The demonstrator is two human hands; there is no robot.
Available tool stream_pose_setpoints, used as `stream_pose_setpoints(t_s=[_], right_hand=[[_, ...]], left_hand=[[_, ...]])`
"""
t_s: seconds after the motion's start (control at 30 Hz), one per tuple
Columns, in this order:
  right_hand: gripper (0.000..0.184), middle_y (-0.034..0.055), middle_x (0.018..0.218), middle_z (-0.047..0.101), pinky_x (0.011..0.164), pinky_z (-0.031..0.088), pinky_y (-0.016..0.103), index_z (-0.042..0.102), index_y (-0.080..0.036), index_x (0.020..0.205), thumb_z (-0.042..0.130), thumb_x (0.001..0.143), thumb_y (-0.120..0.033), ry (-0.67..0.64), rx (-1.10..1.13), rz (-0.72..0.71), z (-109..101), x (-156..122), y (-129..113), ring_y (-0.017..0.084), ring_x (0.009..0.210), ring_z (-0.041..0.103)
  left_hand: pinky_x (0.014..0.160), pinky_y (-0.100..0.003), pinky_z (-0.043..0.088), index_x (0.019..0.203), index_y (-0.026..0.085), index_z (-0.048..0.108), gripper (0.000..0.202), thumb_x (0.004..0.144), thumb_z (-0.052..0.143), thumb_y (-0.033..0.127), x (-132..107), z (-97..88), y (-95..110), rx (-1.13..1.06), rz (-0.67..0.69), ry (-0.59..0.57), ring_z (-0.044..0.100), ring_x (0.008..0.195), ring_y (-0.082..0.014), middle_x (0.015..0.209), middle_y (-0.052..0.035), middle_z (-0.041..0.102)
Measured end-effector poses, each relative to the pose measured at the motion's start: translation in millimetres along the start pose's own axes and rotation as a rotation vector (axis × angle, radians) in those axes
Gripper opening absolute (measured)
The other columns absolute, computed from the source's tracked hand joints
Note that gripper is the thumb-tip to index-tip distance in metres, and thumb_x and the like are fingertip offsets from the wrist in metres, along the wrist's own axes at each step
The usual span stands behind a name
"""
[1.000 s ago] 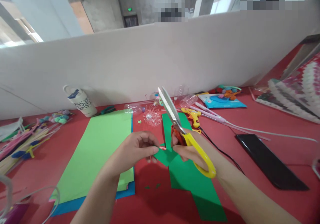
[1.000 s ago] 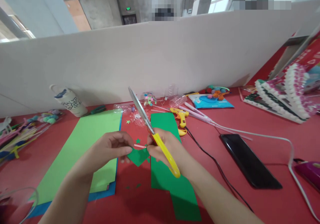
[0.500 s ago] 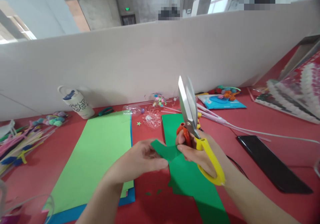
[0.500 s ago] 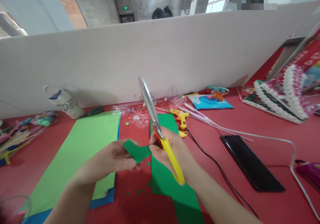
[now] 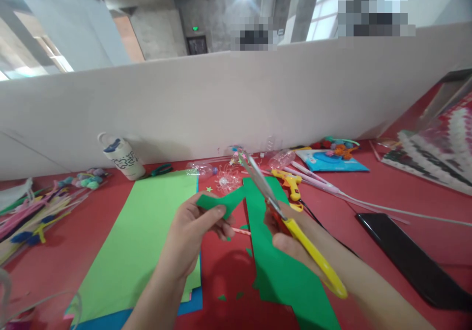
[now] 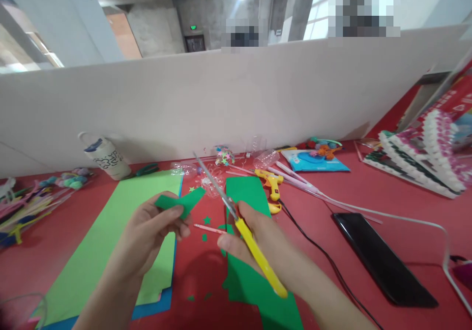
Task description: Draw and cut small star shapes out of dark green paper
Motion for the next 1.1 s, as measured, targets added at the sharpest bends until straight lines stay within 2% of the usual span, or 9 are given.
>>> stream_pose_setpoints(t_s=[0.13, 0.2, 0.27, 0.5, 0.7, 0.87, 1.0, 1.1], right_hand=[[0.046, -0.001, 0.071, 0.045, 0.05, 0.033, 0.024, 0.051, -0.021, 0.081, 0.054, 0.078, -0.066, -0.198, -0.042, 0.032, 18, -3, 3, 0.014, 0.061, 0.041], [0.049, -0.0034, 0.068, 0.037, 0.05, 0.027, 0.024, 0.048, -0.02, 0.079, 0.049, 0.079, -0.069, -0.3, -0.086, 0.051, 29, -4, 3, 0.012, 0.059, 0.032], [0.052, -0.0047, 0.067, 0.032, 0.05, 0.023, 0.025, 0.044, -0.02, 0.079, 0.046, 0.079, -0.072, -0.338, -0.118, 0.057, 38, -5, 4, 0.012, 0.059, 0.027], [0.056, -0.0056, 0.062, 0.033, 0.047, 0.021, 0.025, 0.039, -0.021, 0.072, 0.039, 0.079, -0.076, -0.314, -0.063, 0.03, 50, -2, 11, 0.011, 0.054, 0.027], [0.05, -0.0063, 0.056, 0.032, 0.042, 0.019, 0.024, 0.038, -0.023, 0.07, 0.043, 0.081, -0.071, -0.29, -0.083, 0.054, 50, -2, 15, 0.01, 0.046, 0.029], [0.045, -0.0085, 0.049, 0.025, 0.039, 0.016, 0.025, 0.036, -0.024, 0.066, 0.046, 0.082, -0.066, -0.243, -0.053, 0.067, 51, -1, 19, 0.009, 0.039, 0.024], [0.045, -0.0082, 0.05, 0.021, 0.041, 0.014, 0.026, 0.035, -0.024, 0.064, 0.049, 0.081, -0.063, -0.218, -0.076, 0.072, 51, 0, 20, 0.009, 0.041, 0.022], [0.041, -0.0067, 0.054, 0.027, 0.044, 0.018, 0.026, 0.04, -0.023, 0.065, 0.054, 0.081, -0.058, -0.212, -0.051, 0.044, 46, -1, 18, 0.01, 0.047, 0.025]], left_hand=[[0.044, -0.018, 0.047, 0.073, 0.016, 0.058, 0.01, 0.073, 0.067, 0.02, -3, -19.1, 18, -0.048, 0.137, 0.192, 0.061, 0.044, -0.0098, 0.057, 0.0005, 0.069], [0.044, -0.019, 0.048, 0.072, 0.015, 0.058, 0.01, 0.073, 0.067, 0.019, -3, -22.1, 20, -0.034, 0.161, 0.219, 0.06, 0.044, -0.0099, 0.057, 0.0004, 0.068], [0.044, -0.019, 0.048, 0.071, 0.015, 0.058, 0.009, 0.073, 0.066, 0.018, -3, -21.0, 20, -0.02, 0.158, 0.206, 0.06, 0.044, -0.0102, 0.057, 0.0004, 0.068], [0.042, -0.02, 0.048, 0.069, 0.016, 0.056, 0.008, 0.072, 0.064, 0.017, -7, -12.6, 18, 0.039, 0.135, 0.18, 0.059, 0.04, -0.0103, 0.052, 0.002, 0.065], [0.045, -0.019, 0.049, 0.069, 0.016, 0.056, 0.009, 0.074, 0.063, 0.018, -5, -11.7, 16, 0.058, 0.111, 0.132, 0.061, 0.043, -0.0099, 0.056, 0.0018, 0.067], [0.045, -0.019, 0.049, 0.072, 0.016, 0.057, 0.007, 0.075, 0.063, 0.017, -3, -12.6, 12, 0.044, 0.096, 0.117, 0.062, 0.044, -0.0109, 0.057, 0.0017, 0.067], [0.045, -0.019, 0.049, 0.073, 0.016, 0.057, 0.007, 0.076, 0.062, 0.017, -3, -11.0, 10, 0.003, 0.092, 0.101, 0.062, 0.044, -0.0103, 0.057, 0.0023, 0.067], [0.045, -0.018, 0.048, 0.072, 0.016, 0.057, 0.007, 0.076, 0.063, 0.017, -4, -10.1, 10, -0.034, 0.086, 0.084, 0.062, 0.044, -0.0101, 0.057, 0.0022, 0.067]])
Point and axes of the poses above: each hand's wrist, its own x-axis towards the middle knuckle, its own z-axis out of the palm, y = z × x, the point moved 5 cm from there along x, towards the middle knuckle
